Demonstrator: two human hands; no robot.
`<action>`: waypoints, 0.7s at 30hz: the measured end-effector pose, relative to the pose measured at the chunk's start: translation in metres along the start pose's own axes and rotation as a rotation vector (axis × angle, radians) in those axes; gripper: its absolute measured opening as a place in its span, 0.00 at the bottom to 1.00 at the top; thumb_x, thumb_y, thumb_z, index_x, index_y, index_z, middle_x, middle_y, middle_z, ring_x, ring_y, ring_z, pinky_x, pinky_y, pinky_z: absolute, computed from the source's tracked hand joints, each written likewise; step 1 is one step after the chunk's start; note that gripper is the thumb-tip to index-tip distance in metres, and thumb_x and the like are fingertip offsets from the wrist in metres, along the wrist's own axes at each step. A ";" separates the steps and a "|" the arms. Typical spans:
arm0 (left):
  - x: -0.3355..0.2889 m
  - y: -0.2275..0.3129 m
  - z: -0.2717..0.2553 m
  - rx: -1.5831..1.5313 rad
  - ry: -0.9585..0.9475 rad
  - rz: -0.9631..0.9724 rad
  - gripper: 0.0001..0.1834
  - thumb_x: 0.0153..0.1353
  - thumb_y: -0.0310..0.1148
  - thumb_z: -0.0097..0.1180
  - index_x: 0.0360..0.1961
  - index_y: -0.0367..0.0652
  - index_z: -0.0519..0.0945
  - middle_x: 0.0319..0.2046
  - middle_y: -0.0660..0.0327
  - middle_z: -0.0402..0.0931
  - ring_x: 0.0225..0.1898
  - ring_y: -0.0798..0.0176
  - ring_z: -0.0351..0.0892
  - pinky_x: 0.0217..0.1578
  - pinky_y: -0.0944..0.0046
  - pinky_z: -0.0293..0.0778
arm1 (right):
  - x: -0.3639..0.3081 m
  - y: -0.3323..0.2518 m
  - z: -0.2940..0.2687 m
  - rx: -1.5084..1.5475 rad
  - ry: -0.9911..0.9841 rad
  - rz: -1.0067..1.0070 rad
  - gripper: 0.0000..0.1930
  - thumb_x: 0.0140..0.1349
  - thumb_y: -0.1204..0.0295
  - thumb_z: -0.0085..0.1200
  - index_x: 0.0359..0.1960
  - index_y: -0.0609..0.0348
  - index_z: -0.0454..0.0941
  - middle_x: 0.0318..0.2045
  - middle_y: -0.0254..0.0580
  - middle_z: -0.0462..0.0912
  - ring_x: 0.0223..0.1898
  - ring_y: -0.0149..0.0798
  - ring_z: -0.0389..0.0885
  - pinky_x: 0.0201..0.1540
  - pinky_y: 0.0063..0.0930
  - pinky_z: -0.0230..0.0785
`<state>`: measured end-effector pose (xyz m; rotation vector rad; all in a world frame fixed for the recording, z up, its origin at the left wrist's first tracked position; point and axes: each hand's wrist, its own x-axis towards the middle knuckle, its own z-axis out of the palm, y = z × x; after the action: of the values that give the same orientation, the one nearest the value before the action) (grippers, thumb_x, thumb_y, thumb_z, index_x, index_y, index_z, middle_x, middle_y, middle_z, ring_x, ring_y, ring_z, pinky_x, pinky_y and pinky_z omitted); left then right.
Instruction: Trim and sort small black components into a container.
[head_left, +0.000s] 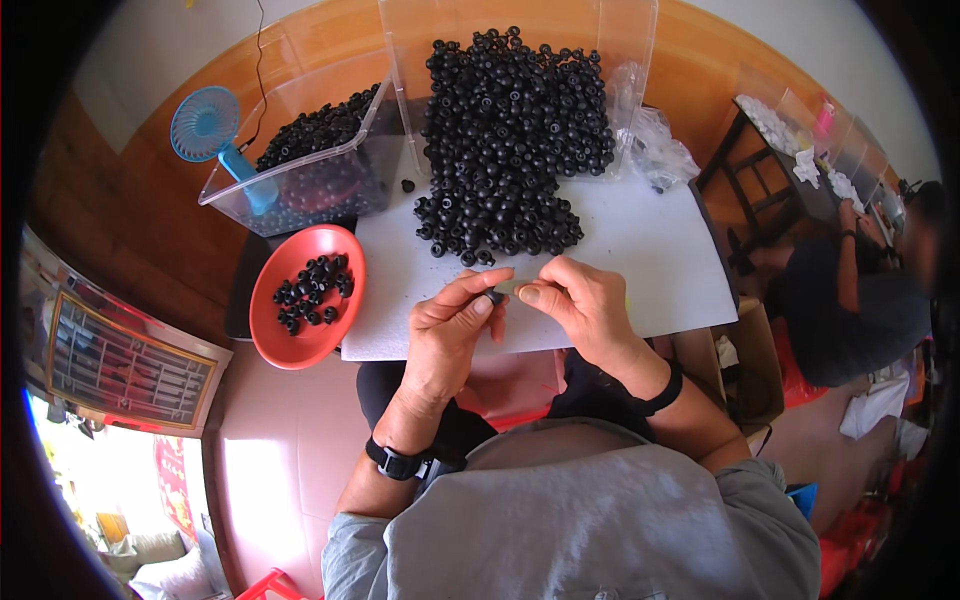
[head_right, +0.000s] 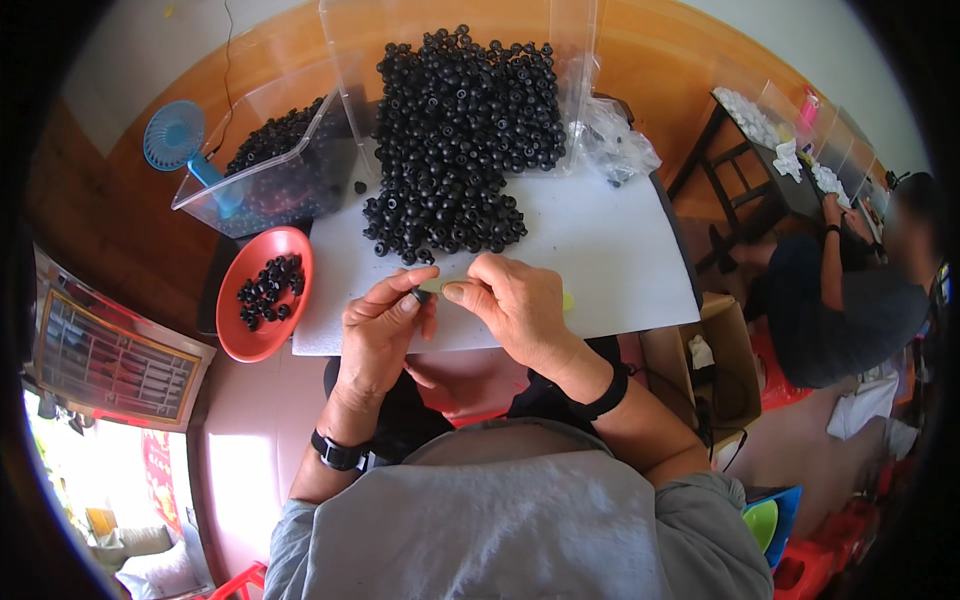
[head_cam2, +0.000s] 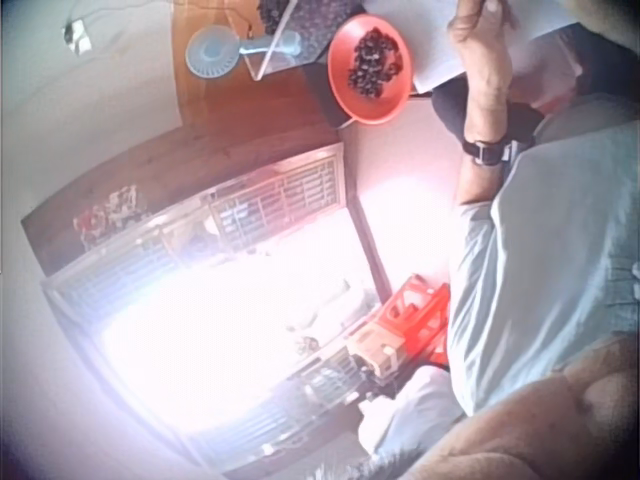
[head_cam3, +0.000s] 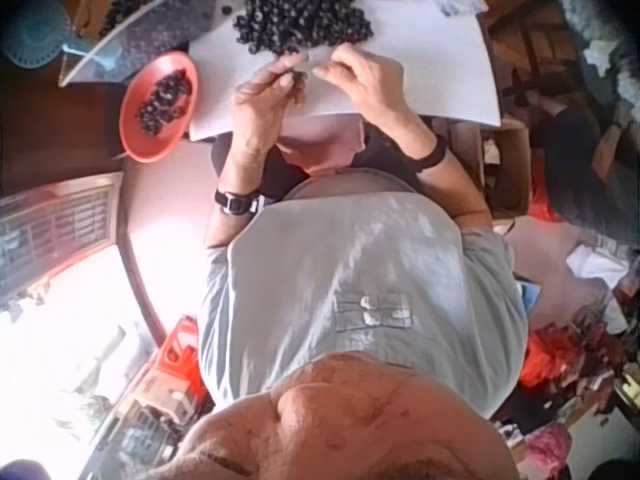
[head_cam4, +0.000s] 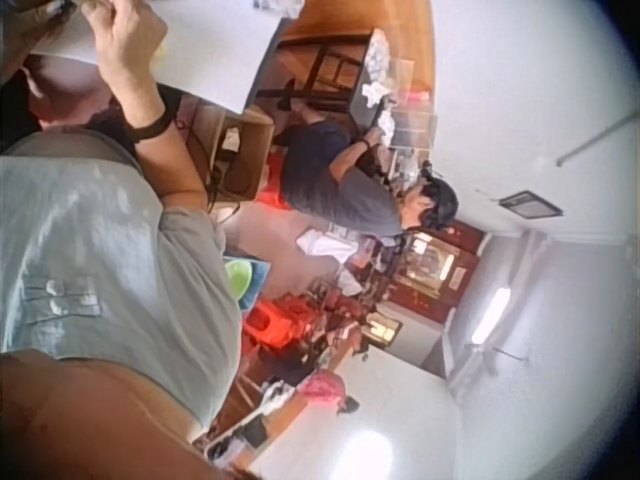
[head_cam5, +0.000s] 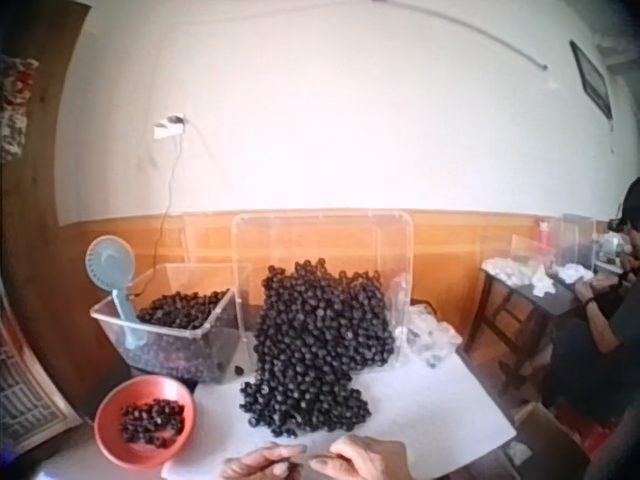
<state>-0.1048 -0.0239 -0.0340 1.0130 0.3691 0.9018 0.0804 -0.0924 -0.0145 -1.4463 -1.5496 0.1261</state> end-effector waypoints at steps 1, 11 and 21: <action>0.000 0.000 0.000 0.000 0.000 -0.004 0.17 0.71 0.21 0.53 0.58 0.29 0.80 0.41 0.54 0.80 0.39 0.61 0.79 0.37 0.63 0.76 | 0.000 -0.001 0.000 0.000 0.000 0.004 0.17 0.64 0.60 0.65 0.25 0.57 0.75 0.17 0.40 0.76 0.17 0.40 0.75 0.21 0.34 0.64; 0.000 -0.001 0.001 0.011 0.009 0.017 0.15 0.71 0.21 0.52 0.56 0.28 0.80 0.43 0.56 0.77 0.37 0.61 0.78 0.37 0.63 0.75 | 0.001 -0.001 0.000 0.017 -0.028 0.039 0.17 0.64 0.59 0.66 0.25 0.57 0.75 0.16 0.40 0.76 0.17 0.42 0.76 0.22 0.36 0.65; 0.002 0.004 0.002 -0.052 0.038 -0.034 0.13 0.71 0.19 0.52 0.53 0.30 0.83 0.42 0.59 0.77 0.37 0.64 0.76 0.37 0.65 0.75 | -0.004 0.007 -0.003 0.050 -0.005 -0.105 0.16 0.62 0.63 0.68 0.25 0.58 0.76 0.19 0.39 0.77 0.19 0.36 0.75 0.23 0.31 0.65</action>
<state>-0.1042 -0.0224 -0.0298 0.9404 0.3918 0.8969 0.0868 -0.0954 -0.0202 -1.3236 -1.6124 0.1052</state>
